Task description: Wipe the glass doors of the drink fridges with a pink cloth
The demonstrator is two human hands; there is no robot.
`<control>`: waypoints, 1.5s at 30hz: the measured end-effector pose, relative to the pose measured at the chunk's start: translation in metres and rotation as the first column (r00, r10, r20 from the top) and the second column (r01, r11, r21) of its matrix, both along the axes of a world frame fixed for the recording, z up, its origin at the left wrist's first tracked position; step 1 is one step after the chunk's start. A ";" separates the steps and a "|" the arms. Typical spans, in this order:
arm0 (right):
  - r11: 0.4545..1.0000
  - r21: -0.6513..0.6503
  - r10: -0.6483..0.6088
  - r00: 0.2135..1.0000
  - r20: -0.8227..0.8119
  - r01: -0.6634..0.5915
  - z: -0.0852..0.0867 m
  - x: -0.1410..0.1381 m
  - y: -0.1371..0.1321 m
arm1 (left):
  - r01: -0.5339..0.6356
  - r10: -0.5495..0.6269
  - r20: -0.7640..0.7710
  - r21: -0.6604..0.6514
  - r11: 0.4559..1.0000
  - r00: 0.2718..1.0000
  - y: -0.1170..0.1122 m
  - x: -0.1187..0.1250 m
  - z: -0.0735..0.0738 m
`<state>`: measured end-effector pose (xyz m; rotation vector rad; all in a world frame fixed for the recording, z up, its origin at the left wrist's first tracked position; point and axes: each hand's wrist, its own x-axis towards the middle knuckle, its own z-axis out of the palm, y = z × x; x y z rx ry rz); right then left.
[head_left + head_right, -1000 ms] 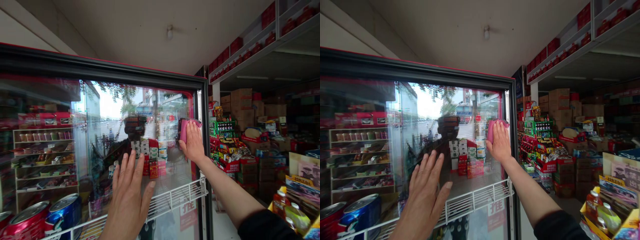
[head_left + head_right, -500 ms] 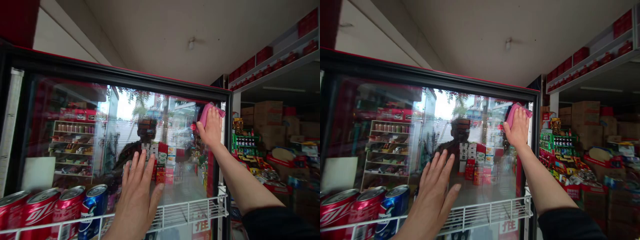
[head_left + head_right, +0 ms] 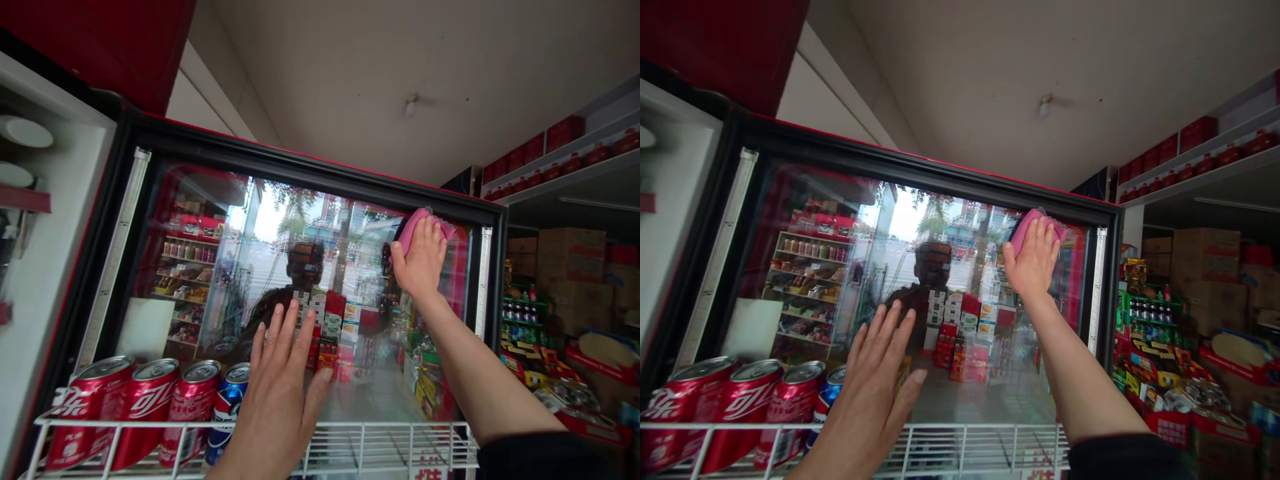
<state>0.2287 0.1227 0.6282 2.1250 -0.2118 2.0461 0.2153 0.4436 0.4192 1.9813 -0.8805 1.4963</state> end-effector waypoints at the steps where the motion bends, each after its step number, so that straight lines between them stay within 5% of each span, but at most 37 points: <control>1: 1.000 -0.026 0.011 1.000 -0.005 -0.011 0.000 0.004 0.013 | -0.005 0.005 -0.006 -0.001 1.000 1.000 0.003 0.001 -0.001; 8: 0.953 -0.275 0.083 0.983 -0.166 -0.127 -0.008 0.019 0.087 | -0.024 0.023 -0.035 -0.019 1.000 0.999 -0.005 -0.001 0.000; 11: 0.914 -0.373 0.058 0.963 -0.263 -0.157 -0.011 0.006 0.079 | -0.014 0.013 -0.038 -0.029 0.999 0.999 -0.011 -0.003 0.006; 15: 0.883 -0.456 -0.058 0.939 -0.339 -0.110 -0.012 -0.023 0.035 | -0.023 0.021 -0.041 -0.044 0.999 0.999 0.003 0.003 0.014; 19: 0.952 -0.306 -0.056 0.972 -0.226 -0.016 -0.018 -0.038 -0.003 | -0.087 0.085 -0.032 -0.059 0.994 0.996 0.038 0.017 0.020; 22: 0.996 -0.085 -0.026 0.997 -0.066 0.021 -0.025 -0.031 0.001 | -0.118 0.116 -0.030 -0.068 0.991 0.993 0.065 0.024 0.024; 26: 0.999 0.039 0.008 1.000 0.014 -0.008 -0.033 -0.007 0.047 | -0.130 0.128 -0.024 -0.057 0.990 0.991 0.095 0.028 0.022; 39: 0.989 -0.078 0.116 0.990 -0.079 -0.122 -0.038 0.057 0.237 | -0.180 0.178 -0.069 -0.023 0.983 0.982 0.184 0.038 -0.003; 45: 0.984 -0.155 0.048 0.976 -0.211 -0.082 -0.042 0.079 0.316 | -0.216 0.215 -0.055 -0.022 0.976 0.975 0.208 0.040 -0.006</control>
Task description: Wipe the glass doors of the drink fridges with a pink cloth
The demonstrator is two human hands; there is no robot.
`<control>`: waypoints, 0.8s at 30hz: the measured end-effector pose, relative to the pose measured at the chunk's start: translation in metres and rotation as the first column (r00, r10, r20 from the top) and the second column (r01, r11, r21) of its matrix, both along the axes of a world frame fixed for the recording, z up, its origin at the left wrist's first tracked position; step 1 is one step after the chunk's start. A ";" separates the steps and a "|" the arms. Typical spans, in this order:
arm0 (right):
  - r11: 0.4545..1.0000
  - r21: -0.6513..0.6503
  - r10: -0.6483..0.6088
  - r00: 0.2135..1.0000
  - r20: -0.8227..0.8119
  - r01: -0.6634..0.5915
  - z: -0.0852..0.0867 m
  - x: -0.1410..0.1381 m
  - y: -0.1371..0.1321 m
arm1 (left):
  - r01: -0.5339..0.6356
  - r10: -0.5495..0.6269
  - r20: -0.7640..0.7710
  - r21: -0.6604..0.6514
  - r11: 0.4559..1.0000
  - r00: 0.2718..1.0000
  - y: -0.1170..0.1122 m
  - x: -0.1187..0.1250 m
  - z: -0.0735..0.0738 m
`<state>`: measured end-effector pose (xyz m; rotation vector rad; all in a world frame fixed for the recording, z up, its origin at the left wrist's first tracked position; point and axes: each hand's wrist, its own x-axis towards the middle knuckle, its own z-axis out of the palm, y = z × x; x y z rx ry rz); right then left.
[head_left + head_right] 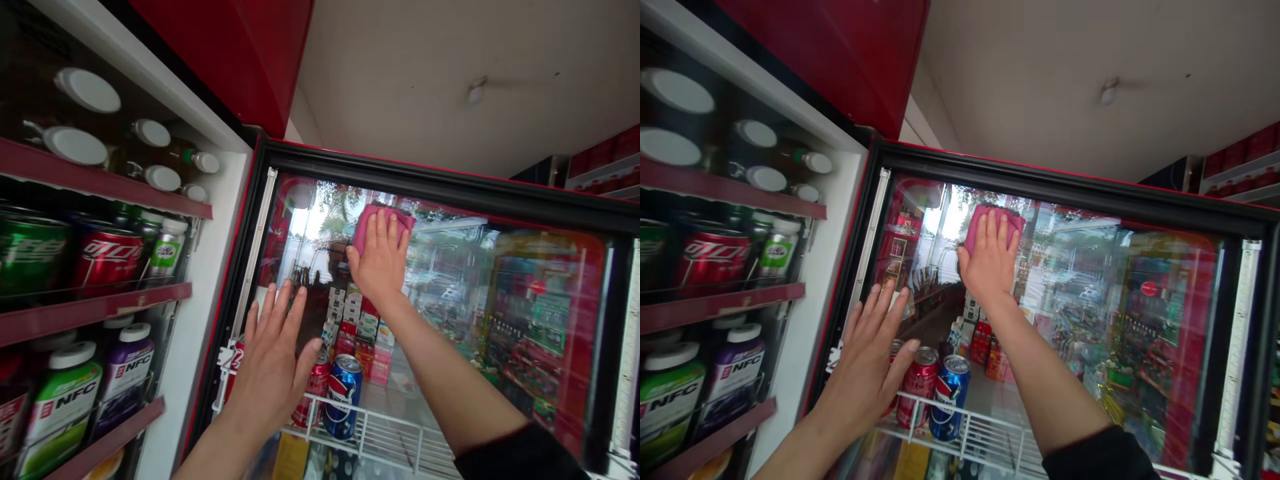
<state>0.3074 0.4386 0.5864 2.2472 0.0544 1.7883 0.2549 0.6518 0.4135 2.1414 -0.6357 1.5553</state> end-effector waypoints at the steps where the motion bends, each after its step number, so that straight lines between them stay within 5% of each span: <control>1: 0.999 -0.037 0.015 1.000 -0.027 -0.016 -0.003 0.002 0.012 | -0.003 0.003 0.003 -0.002 1.000 1.000 0.002 0.000 0.000; 6: 0.914 -0.369 0.096 0.973 -0.212 -0.171 -0.016 0.004 0.041 | 0.010 -0.010 -0.021 -0.012 1.000 1.000 0.007 0.000 -0.001; 10: 0.843 -0.501 0.054 0.957 -0.286 -0.197 -0.018 -0.012 0.006 | 0.046 -0.047 -0.047 -0.035 0.998 0.998 0.011 0.000 0.000; 17: 0.974 -0.226 -0.013 0.999 -0.047 0.002 -0.025 -0.045 -0.068 | 0.060 -0.062 -0.077 -0.025 0.998 0.995 0.044 0.002 -0.004; 24: 0.998 -0.061 -0.020 0.997 0.069 0.024 -0.038 -0.019 -0.016 | 0.055 -0.059 -0.077 -0.045 0.997 0.995 0.076 0.009 -0.018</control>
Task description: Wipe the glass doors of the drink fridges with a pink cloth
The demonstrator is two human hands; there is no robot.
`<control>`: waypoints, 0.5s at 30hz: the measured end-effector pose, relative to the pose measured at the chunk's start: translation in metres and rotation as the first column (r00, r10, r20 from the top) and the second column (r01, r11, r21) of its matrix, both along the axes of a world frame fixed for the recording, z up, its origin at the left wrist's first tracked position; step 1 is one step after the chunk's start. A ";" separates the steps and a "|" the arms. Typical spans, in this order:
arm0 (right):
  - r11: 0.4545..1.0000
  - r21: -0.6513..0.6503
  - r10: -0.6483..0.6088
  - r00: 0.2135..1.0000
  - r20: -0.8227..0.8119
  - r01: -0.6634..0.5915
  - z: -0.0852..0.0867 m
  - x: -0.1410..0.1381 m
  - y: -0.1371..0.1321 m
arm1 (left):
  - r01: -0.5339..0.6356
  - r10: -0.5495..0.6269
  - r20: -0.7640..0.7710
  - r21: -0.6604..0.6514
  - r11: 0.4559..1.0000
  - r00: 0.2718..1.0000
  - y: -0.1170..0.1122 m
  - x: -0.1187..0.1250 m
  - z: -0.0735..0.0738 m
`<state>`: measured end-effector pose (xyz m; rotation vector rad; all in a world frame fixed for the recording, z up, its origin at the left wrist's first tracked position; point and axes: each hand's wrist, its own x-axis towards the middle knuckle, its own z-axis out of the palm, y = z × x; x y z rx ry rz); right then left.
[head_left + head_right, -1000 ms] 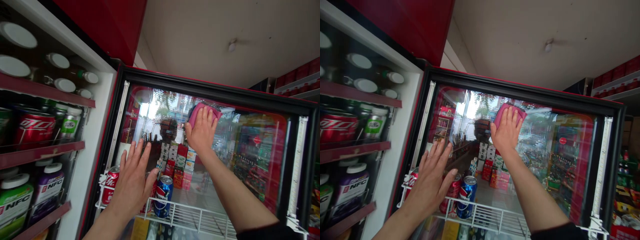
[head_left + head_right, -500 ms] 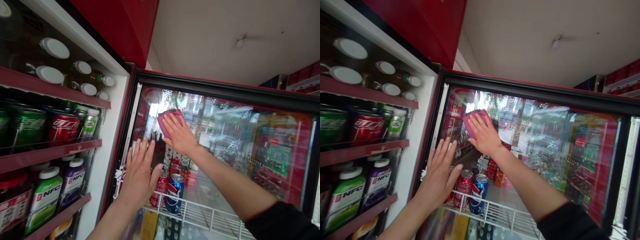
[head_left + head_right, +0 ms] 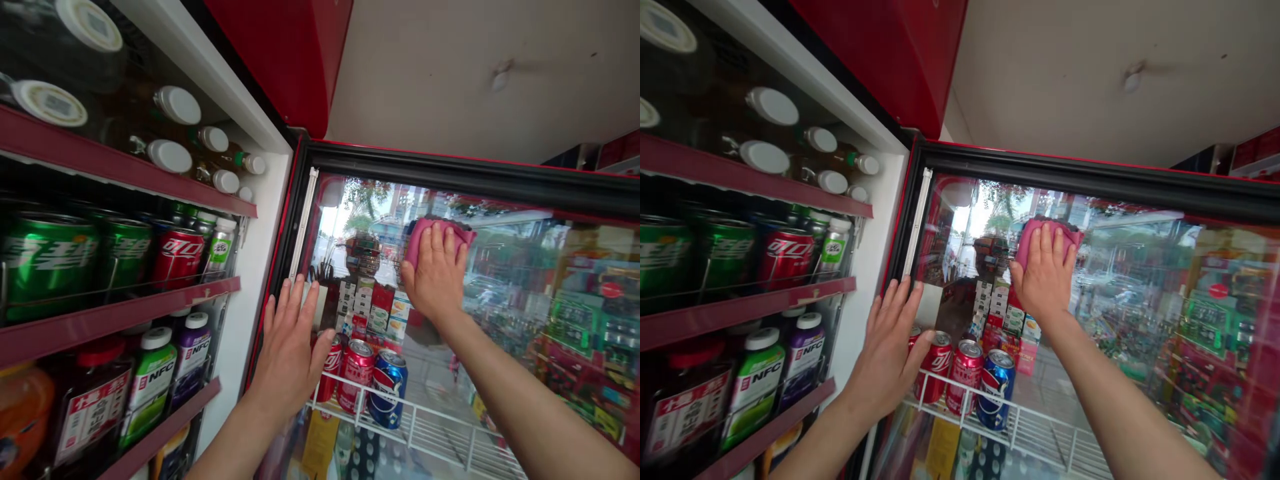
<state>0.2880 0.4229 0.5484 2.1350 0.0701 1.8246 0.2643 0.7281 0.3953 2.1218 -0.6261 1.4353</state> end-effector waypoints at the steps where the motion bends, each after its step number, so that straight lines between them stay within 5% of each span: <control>1: 1.000 -0.006 0.012 1.000 -0.010 -0.012 0.000 0.006 0.013 | -0.002 0.002 -0.003 0.001 1.000 1.000 0.004 0.001 -0.003; 8: 0.993 -0.006 0.116 0.982 -0.149 -0.119 -0.003 0.038 0.112 | -0.031 0.031 -0.021 0.015 0.999 0.999 0.027 0.001 -0.016; 15: 0.967 -0.053 0.221 0.923 -0.314 -0.249 -0.026 0.064 0.198 | -0.066 0.066 -0.054 -0.002 0.998 0.996 0.036 -0.008 -0.019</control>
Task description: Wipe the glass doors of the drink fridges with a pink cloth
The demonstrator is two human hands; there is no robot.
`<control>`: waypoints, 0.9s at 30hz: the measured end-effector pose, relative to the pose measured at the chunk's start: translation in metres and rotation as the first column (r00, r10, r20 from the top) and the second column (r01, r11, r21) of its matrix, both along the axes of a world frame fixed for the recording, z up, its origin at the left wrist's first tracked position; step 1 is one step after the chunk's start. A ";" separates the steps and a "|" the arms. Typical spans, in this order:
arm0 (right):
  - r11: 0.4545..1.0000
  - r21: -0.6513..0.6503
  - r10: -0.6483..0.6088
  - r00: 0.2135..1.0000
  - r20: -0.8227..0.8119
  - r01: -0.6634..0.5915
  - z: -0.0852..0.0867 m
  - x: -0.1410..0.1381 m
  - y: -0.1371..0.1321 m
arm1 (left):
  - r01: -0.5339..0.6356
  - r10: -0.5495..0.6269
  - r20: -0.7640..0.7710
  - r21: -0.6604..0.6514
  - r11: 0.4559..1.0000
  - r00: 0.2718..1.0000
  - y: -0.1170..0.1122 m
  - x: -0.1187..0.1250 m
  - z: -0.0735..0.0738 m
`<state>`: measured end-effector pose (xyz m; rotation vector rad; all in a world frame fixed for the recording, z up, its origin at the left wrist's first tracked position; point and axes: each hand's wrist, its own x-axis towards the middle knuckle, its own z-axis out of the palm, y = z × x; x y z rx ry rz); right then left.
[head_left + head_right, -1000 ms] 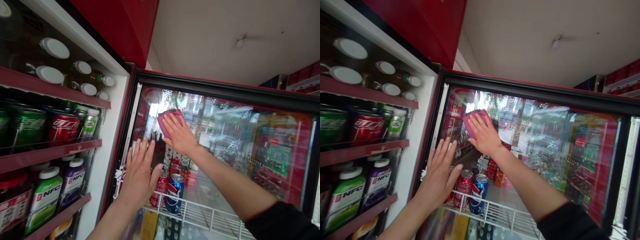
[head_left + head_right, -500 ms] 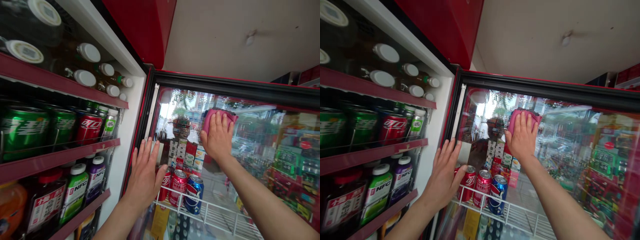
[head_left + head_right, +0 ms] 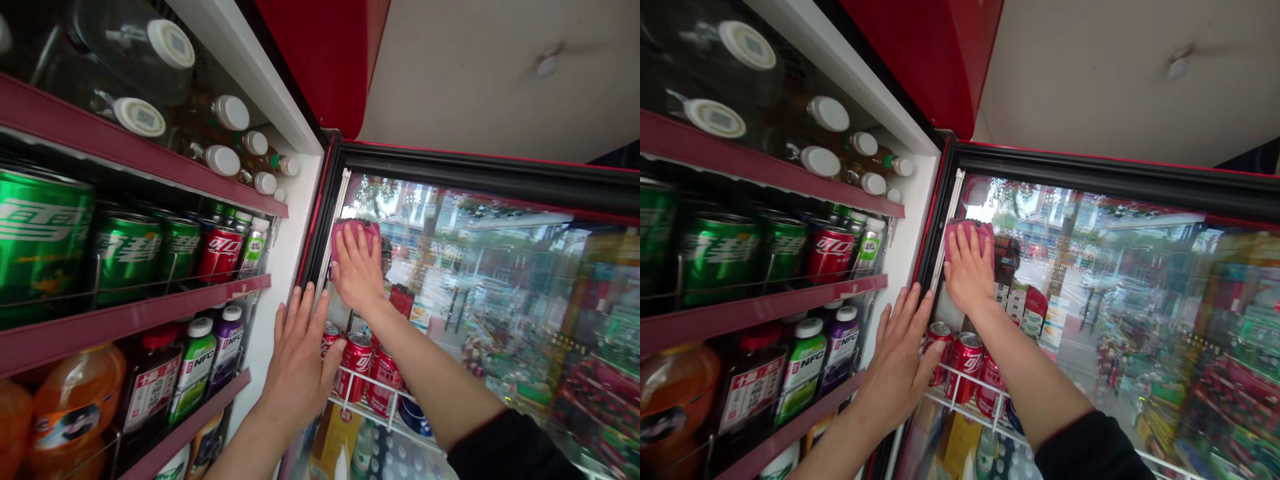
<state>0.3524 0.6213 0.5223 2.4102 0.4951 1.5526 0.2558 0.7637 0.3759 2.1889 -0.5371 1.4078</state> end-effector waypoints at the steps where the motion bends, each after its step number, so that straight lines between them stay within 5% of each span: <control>1: 1.000 0.003 0.008 1.000 -0.012 -0.008 -0.002 0.002 0.005 | -0.002 0.002 -0.008 -0.004 1.000 1.000 0.000 -0.001 0.000; 6: 0.987 -0.154 0.050 0.999 -0.019 -0.052 -0.005 -0.008 -0.023 | -0.004 0.004 -0.033 -0.017 1.000 0.999 -0.008 -0.001 0.002; 13: 0.980 -0.193 -0.041 0.997 0.059 0.051 -0.035 -0.053 -0.167 | 0.046 -0.046 -0.047 -0.012 0.999 0.998 -0.018 0.004 -0.001; 16: 0.980 -0.186 -0.053 0.994 0.094 0.070 -0.047 -0.063 -0.199 | 0.058 -0.057 -0.060 0.000 0.998 0.997 -0.016 0.006 -0.005; 21: 0.954 -0.299 0.000 1.000 0.015 0.005 -0.040 -0.052 -0.167 | 0.047 -0.044 -0.073 0.028 0.999 0.996 -0.011 0.005 -0.009; 27: 0.813 -0.540 0.115 0.969 -0.217 -0.218 -0.015 -0.030 -0.086 | 0.031 -0.029 -0.085 0.026 0.999 0.996 -0.019 0.002 -0.013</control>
